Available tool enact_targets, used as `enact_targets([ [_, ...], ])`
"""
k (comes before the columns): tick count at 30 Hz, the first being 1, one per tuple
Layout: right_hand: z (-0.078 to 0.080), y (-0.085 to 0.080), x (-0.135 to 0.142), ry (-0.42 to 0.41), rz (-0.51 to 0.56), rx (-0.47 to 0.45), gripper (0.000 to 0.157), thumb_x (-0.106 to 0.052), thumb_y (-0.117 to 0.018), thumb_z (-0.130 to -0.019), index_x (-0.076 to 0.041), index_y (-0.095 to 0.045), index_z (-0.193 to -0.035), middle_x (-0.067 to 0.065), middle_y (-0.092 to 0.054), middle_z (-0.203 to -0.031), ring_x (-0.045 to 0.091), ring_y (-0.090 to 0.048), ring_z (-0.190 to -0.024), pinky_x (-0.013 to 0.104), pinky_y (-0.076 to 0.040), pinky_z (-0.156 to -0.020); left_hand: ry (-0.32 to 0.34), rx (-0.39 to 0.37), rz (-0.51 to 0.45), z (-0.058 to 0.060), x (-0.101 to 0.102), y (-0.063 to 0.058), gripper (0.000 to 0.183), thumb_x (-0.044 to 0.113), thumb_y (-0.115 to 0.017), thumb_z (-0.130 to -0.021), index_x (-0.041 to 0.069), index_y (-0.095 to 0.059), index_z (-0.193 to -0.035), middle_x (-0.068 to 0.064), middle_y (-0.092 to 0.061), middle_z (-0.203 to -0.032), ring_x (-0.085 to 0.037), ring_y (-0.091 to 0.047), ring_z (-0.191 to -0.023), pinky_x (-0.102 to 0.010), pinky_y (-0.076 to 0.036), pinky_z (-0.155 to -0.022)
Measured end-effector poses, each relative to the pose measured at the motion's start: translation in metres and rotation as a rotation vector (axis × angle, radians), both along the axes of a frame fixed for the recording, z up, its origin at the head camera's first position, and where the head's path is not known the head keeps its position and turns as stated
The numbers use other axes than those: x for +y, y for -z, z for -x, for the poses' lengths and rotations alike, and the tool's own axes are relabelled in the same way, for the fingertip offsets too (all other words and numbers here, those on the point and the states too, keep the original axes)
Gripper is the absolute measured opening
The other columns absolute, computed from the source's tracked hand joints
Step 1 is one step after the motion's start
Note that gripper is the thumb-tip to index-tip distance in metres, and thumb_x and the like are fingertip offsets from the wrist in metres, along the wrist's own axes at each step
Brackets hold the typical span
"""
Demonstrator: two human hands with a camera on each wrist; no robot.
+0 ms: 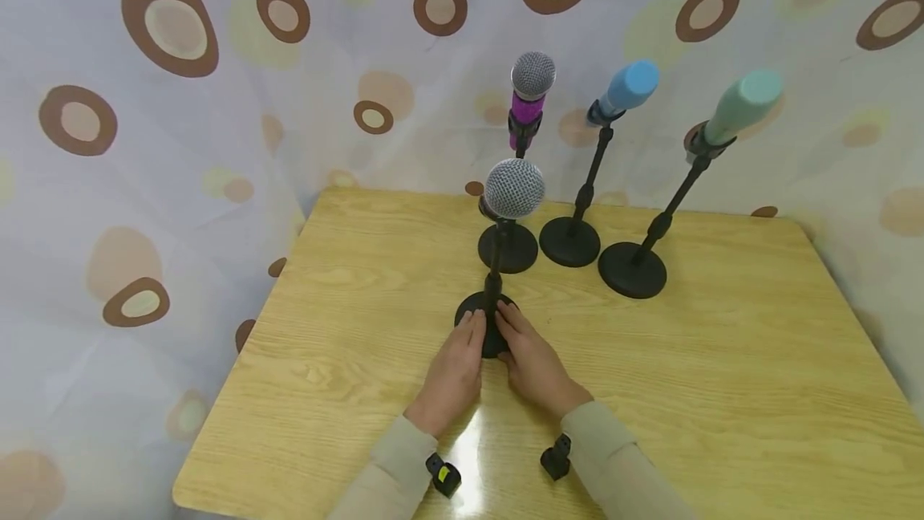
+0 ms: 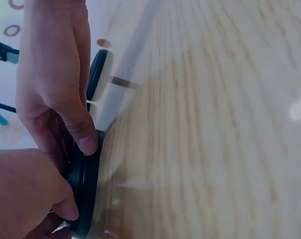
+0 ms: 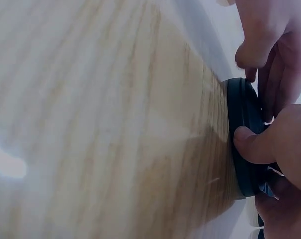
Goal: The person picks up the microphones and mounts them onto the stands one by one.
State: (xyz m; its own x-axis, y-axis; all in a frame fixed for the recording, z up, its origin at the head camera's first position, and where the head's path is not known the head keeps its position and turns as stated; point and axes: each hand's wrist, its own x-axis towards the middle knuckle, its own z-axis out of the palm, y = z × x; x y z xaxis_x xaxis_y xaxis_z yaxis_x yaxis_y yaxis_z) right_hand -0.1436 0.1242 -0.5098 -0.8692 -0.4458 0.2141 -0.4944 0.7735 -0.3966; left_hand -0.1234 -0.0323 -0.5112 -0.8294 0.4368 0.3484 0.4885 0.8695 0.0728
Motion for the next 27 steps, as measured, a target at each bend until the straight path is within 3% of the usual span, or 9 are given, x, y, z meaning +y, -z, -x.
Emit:
enact_targets([
  [8, 0.015, -0.002, -0.011, -0.022, -0.036, 0.016, 0.057, -0.002, -0.061, -0.082, 0.001, -0.037, -0.134, 0.015, -0.029, -0.144, 0.029, -0.029, -0.133, 0.038, -0.036, -0.101, -0.063, -0.043, 0.148, 0.008, -0.004, -0.001, 0.051, 0.011, -0.056, -0.086, -0.004, -0.04, -0.131, -0.02, -0.038, -0.137, -0.029, -0.034, -0.13, -0.032, -0.032, -0.105],
  [19, 0.037, -0.006, -0.027, -0.019, -0.086, 0.099, 0.047, -0.001, -0.059, -0.082, 0.003, -0.047, -0.127, 0.016, -0.04, -0.138, 0.029, -0.038, -0.127, 0.037, -0.039, -0.099, -0.105, 0.072, 0.233, 0.03, -0.01, -0.003, 0.046, 0.015, -0.057, -0.085, -0.006, -0.047, -0.125, -0.021, -0.046, -0.13, -0.028, -0.041, -0.126, -0.031, -0.034, -0.104],
  [27, 0.055, -0.004, -0.04, 0.021, -0.141, 0.147, 0.041, -0.004, -0.061, -0.082, 0.002, -0.053, -0.122, 0.014, -0.046, -0.133, 0.027, -0.043, -0.123, 0.035, -0.044, -0.094, -0.123, 0.059, 0.309, 0.053, -0.014, -0.007, 0.044, 0.015, -0.055, -0.086, -0.007, -0.048, -0.124, -0.022, -0.047, -0.13, -0.028, -0.042, -0.125, -0.031, -0.033, -0.104],
])
